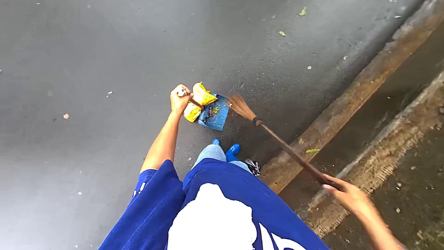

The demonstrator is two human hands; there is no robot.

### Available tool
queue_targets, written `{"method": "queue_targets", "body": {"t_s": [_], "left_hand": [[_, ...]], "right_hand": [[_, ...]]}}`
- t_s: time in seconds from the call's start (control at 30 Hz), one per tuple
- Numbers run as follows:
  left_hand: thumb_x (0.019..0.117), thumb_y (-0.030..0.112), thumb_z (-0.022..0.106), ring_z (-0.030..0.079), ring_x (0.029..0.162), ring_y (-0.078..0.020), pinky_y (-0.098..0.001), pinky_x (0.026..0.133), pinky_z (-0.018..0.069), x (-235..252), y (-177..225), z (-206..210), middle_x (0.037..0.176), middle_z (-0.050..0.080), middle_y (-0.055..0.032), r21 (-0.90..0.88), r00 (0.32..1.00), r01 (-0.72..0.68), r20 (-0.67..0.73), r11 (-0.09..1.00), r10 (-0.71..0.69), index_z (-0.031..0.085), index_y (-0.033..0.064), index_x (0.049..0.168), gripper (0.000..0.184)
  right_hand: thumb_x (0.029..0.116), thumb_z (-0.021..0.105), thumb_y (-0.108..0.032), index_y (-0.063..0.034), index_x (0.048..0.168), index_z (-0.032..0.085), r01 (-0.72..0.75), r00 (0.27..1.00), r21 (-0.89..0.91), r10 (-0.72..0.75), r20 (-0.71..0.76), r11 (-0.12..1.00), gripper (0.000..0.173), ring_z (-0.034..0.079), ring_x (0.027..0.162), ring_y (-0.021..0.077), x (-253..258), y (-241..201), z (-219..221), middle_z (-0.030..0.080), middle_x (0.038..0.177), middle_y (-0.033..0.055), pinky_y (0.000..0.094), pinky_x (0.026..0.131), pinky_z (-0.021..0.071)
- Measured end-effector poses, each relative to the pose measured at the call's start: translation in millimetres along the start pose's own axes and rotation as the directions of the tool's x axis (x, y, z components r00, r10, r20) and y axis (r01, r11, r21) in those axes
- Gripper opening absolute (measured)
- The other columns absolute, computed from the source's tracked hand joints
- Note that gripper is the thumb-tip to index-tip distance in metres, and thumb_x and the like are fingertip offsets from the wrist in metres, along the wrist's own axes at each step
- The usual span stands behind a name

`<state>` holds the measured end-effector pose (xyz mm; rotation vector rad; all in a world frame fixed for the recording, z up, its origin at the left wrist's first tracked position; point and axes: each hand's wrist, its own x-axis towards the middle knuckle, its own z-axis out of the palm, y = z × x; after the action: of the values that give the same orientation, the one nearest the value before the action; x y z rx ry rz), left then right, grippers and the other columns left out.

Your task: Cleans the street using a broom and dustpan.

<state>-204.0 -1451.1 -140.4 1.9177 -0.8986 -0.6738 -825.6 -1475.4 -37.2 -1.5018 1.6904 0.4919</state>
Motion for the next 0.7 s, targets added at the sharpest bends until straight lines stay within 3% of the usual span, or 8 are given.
{"method": "queue_targets", "body": {"t_s": [0.07, 0.13, 0.2, 0.27, 0.37, 0.47, 0.6, 0.7], "left_hand": [[0.0771, -0.003, 0.079, 0.066, 0.091, -0.0146, -0.0347, 0.087, 0.0558, -19.0, -14.9, -42.2, 0.093, 0.068, -0.0109, -0.072, 0.999, 0.021, -0.036, 0.997, -0.024, 0.062, -0.0062, 0.093, 0.023], [0.0771, -0.004, 0.078, 0.067, 0.098, -0.0156, -0.0357, 0.093, 0.0557, -45.4, -27.3, -76.8, 0.099, 0.069, -0.012, -0.109, 0.993, 0.05, -0.101, 0.993, -0.061, 0.063, -0.0074, 0.095, 0.024], [0.0759, -0.006, 0.077, 0.067, 0.1, -0.0152, -0.0359, 0.095, 0.056, -76.5, -34.8, -100.4, 0.101, 0.069, -0.0108, -0.145, 0.973, 0.09, -0.197, 0.985, -0.118, 0.061, -0.0068, 0.094, 0.024], [0.0749, -0.009, 0.076, 0.068, 0.1, -0.0136, -0.0351, 0.093, 0.0569, -106.7, -35.2, -118.2, 0.1, 0.069, -0.008, -0.192, 0.933, 0.135, -0.305, 0.972, -0.19, 0.058, -0.0036, 0.093, 0.026], [0.0754, -0.011, 0.074, 0.069, 0.094, -0.0128, -0.0341, 0.083, 0.0602, -145.0, -34.5, -142.1, 0.098, 0.068, -0.0047, -0.261, 0.835, 0.205, -0.456, 0.943, -0.308, 0.055, 0.0021, 0.093, 0.029], [0.0751, -0.014, 0.073, 0.069, 0.081, -0.0101, -0.0299, 0.069, 0.0612, -172.7, -35.9, -159.1, 0.092, 0.068, -0.0019, -0.314, 0.692, 0.267, -0.595, 0.911, -0.408, 0.054, 0.0066, 0.092, 0.033], [0.078, -0.011, 0.074, 0.066, 0.073, -0.0091, -0.0277, 0.062, 0.0585, -199.2, -44.1, -171.5, 0.086, 0.066, -0.0013, -0.388, 0.493, 0.304, -0.717, 0.87, -0.492, 0.055, 0.0072, 0.094, 0.031], [0.0793, -0.008, 0.075, 0.064, 0.073, -0.0091, -0.0273, 0.062, 0.0565, -223.2, -58.2, -183.5, 0.085, 0.064, -0.0016, -0.399, 0.399, 0.319, -0.766, 0.86, -0.504, 0.057, 0.0058, 0.093, 0.027]], "right_hand": [[0.1014, 0.064, -0.015, -0.0097, 0.145, 0.06, -0.03, 0.998, -0.003, 0.029, -0.05, 1.0, 0.044, 0.062, 0.114, 0.0536, 1.8, 10.9, -28.2, 0.064, 0.131, 0.0314, 0.0757, 0.092, 0.0452], [0.1034, 0.062, -0.018, -0.0098, 0.147, 0.059, -0.09, 0.989, -0.035, 0.086, -0.122, 0.995, 0.044, 0.057, 0.123, 0.0566, 16.7, 2.9, -34.3, 0.061, 0.135, 0.0334, 0.0779, 0.098, 0.0396], [0.1045, 0.059, -0.019, -0.007, 0.147, 0.057, -0.143, 0.975, -0.079, 0.127, -0.183, 0.987, 0.044, 0.053, 0.128, 0.0588, 36.3, -26.4, -24.1, 0.058, 0.137, 0.0359, 0.0789, 0.102, 0.0363], [0.1037, 0.057, -0.02, -0.0063, 0.146, 0.057, -0.185, 0.967, -0.126, 0.158, -0.198, 0.975, 0.044, 0.055, 0.125, 0.0598, 57.0, -62.4, 3.5, 0.059, 0.135, 0.0371, 0.0787, 0.098, 0.0393], [0.104, 0.056, -0.021, -0.0098, 0.147, 0.057, -0.142, 0.99, -0.254, 0.137, -0.038, 0.957, 0.044, 0.059, 0.121, 0.0573, 64.2, -110.1, 58.0, 0.062, 0.132, 0.0348, 0.0758, 0.096, 0.0442], [0.1049, 0.057, -0.02, -0.0155, 0.151, 0.055, 0.008, 0.985, -0.307, 0.046, 0.169, 0.952, 0.046, 0.059, 0.126, 0.0497, 56.6, -126.9, 94.0, 0.063, 0.137, 0.0263, 0.0698, 0.102, 0.0441], [0.1022, 0.064, -0.014, -0.01, 0.145, 0.061, 0.204, 0.968, -0.181, -0.171, 0.185, 0.962, 0.043, 0.062, 0.123, 0.0478, 74.8, -136.5, 45.6, 0.065, 0.134, 0.0255, 0.0697, 0.104, 0.0443], [0.1045, 0.06, -0.016, -0.0136, 0.148, 0.058, 0.251, 0.967, -0.316, -0.227, 0.112, 0.915, 0.044, 0.058, 0.125, 0.0532, 80.5, -182.6, 3.8, 0.064, 0.135, 0.0278, 0.0758, 0.102, 0.0402]]}}
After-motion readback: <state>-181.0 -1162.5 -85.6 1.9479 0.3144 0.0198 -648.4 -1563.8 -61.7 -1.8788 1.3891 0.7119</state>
